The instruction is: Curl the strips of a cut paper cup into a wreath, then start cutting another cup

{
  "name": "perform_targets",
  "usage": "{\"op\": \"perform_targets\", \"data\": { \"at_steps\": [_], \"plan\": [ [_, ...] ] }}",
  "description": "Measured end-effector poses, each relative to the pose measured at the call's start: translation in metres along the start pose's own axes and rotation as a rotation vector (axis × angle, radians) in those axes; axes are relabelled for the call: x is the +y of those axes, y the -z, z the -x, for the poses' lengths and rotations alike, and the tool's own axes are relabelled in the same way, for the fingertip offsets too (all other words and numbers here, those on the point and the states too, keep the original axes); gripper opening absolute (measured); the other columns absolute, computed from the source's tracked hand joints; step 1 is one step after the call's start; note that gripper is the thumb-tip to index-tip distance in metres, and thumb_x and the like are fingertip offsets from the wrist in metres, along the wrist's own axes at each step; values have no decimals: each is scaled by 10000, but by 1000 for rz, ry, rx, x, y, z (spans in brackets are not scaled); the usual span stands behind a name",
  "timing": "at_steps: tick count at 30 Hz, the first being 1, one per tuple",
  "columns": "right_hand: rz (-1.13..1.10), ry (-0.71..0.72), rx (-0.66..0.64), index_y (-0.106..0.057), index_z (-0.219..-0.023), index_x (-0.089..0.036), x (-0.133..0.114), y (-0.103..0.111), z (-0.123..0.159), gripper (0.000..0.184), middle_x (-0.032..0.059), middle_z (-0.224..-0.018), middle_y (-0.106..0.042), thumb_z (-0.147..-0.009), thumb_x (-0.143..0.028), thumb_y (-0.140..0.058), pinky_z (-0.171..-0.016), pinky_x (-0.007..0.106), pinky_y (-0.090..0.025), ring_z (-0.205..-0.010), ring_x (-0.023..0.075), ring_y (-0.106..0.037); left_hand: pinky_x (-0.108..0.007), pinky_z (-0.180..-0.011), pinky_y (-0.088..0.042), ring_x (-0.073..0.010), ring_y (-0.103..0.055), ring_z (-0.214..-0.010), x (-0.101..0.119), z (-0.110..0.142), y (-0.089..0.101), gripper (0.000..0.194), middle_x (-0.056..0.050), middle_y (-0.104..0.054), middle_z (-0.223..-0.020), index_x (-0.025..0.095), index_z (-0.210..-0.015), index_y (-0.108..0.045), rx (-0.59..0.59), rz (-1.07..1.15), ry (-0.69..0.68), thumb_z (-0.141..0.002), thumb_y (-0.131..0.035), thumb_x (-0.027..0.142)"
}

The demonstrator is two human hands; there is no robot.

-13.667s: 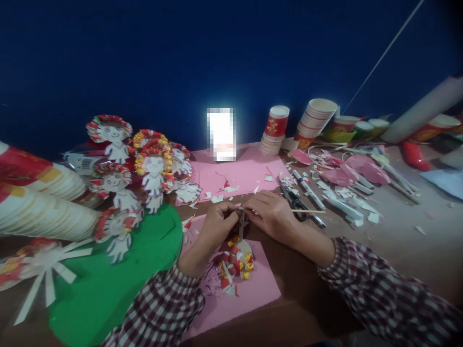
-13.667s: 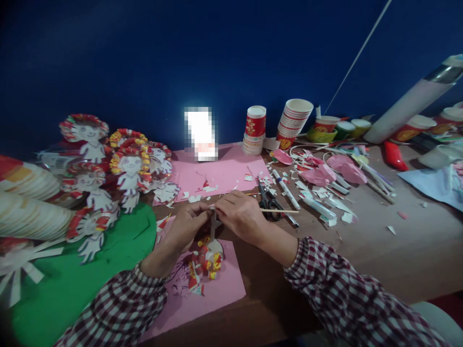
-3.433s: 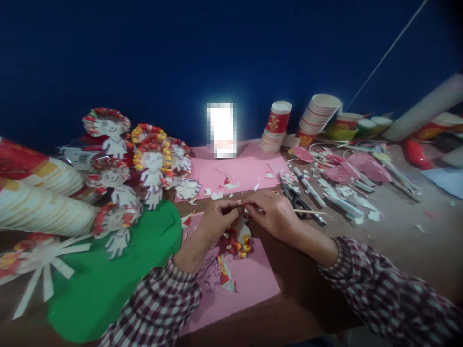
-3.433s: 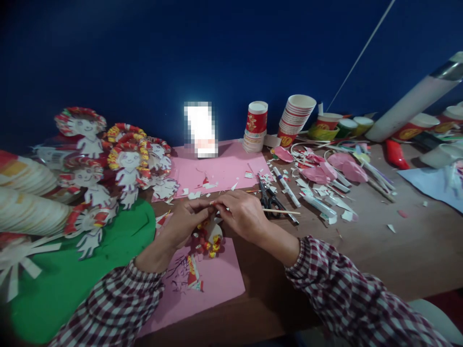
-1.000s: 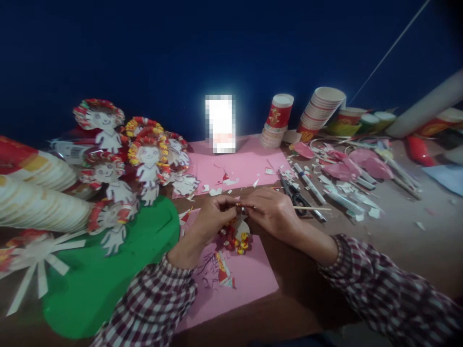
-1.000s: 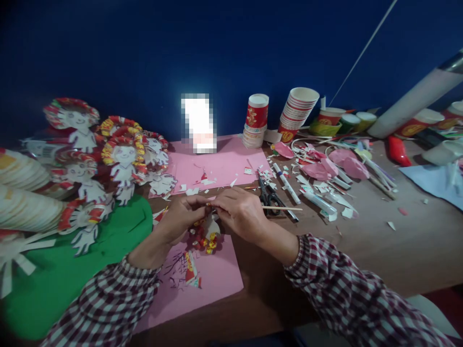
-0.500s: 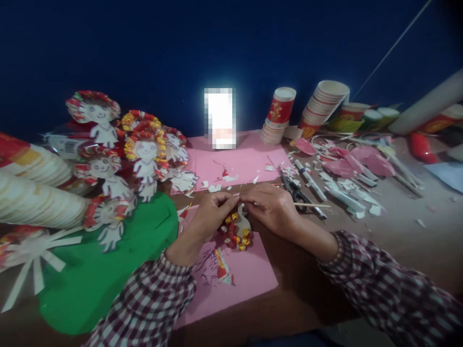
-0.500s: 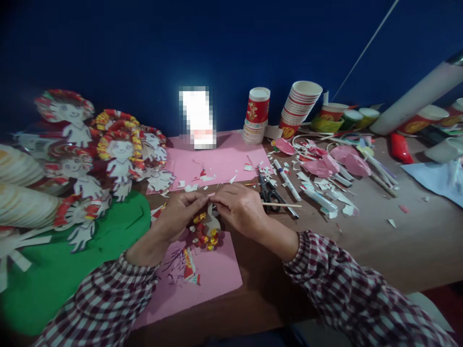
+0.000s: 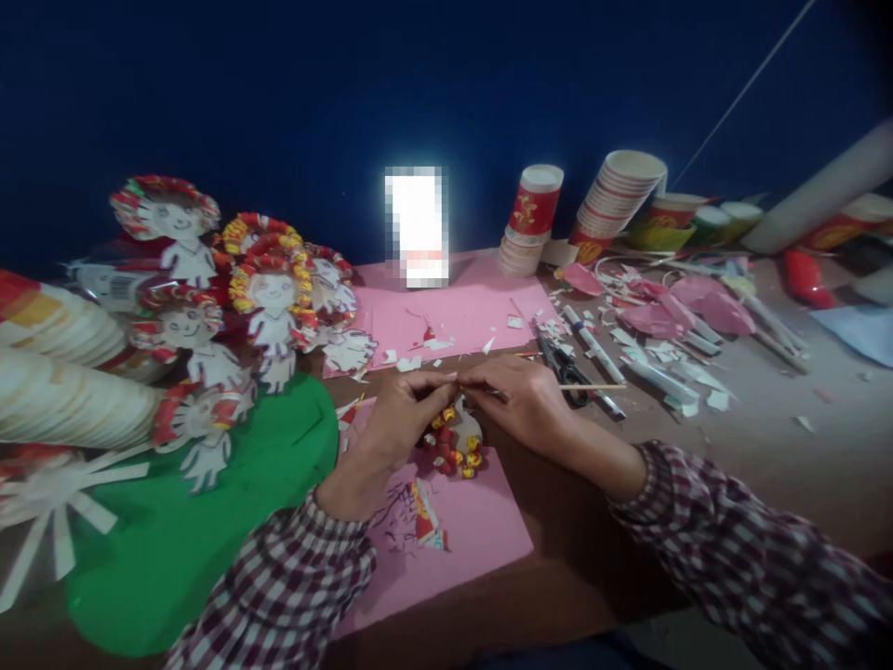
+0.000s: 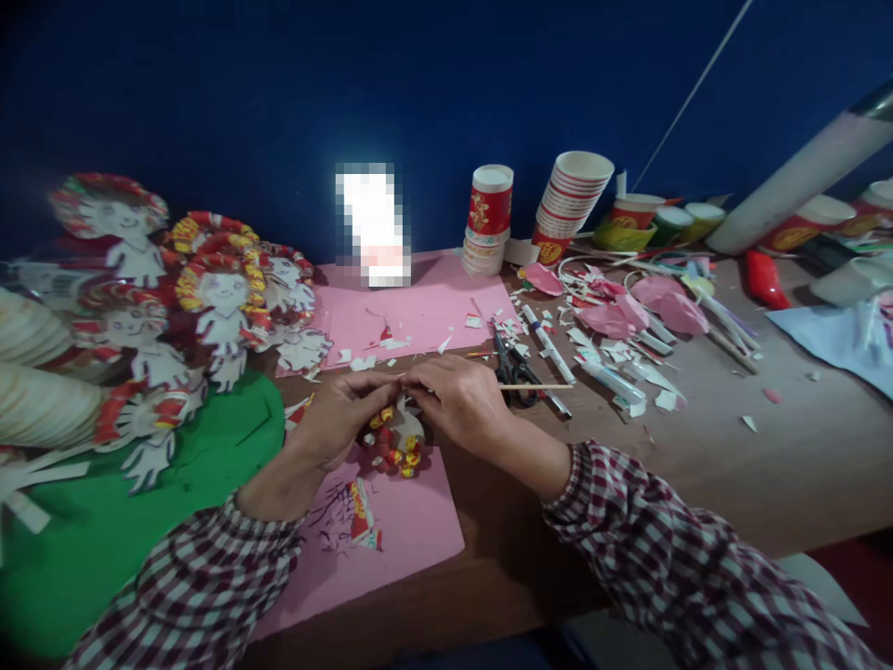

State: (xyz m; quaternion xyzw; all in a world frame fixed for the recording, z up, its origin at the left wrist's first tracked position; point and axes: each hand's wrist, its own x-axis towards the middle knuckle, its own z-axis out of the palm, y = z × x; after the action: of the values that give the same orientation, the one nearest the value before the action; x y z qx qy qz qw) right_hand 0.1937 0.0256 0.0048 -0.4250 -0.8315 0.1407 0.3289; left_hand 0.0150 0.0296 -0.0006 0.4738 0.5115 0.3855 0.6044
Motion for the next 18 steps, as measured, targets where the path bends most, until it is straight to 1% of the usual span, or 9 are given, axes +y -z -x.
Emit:
{"op": "perform_targets", "data": {
  "at_steps": [2,6,11,14,18],
  "plan": [
    [3,-8,-13,-662,-970,-200,0,1,0,158,29,-950,-698,-846,-190,-565,-812,285,-466,-903,162,-628,-210,-533,-447,-96,-570,-597,1,0,0,234,-36,-697,-741,164,-822,-733,-5,5,12,-644,-741,315],
    [36,-41,-45,-662,-957,-194,0,3,-1,145,26,-944,-700,-842,-232,-583,-780,272,-467,-893,164,-634,-198,-470,-417,-83,-543,-538,3,1,-1,322,-41,-671,-723,126,-926,-689,-52,24,52,-667,-723,314],
    [50,0,-101,-674,-965,-219,0,5,-2,177,18,-960,-697,-884,-260,-522,-830,284,-448,-930,162,-624,-210,-548,-460,-97,-589,-611,5,2,0,450,-18,-649,-746,125,-1072,-559,-94,91,-7,-676,-727,258],
    [43,6,-105,-679,-947,-210,0,5,-3,180,23,-951,-694,-887,-237,-511,-830,284,-446,-924,160,-617,-210,-570,-461,-95,-589,-637,5,2,-1,434,-31,-651,-784,120,-1072,-548,-98,85,-3,-692,-716,244],
    [19,-14,-57,-678,-923,-203,-1,3,-2,164,20,-915,-694,-877,-233,-524,-802,276,-447,-884,155,-615,-212,-599,-463,-98,-591,-676,4,2,-2,366,-40,-651,-812,128,-1050,-577,-92,123,16,-736,-679,285]
  ]
}}
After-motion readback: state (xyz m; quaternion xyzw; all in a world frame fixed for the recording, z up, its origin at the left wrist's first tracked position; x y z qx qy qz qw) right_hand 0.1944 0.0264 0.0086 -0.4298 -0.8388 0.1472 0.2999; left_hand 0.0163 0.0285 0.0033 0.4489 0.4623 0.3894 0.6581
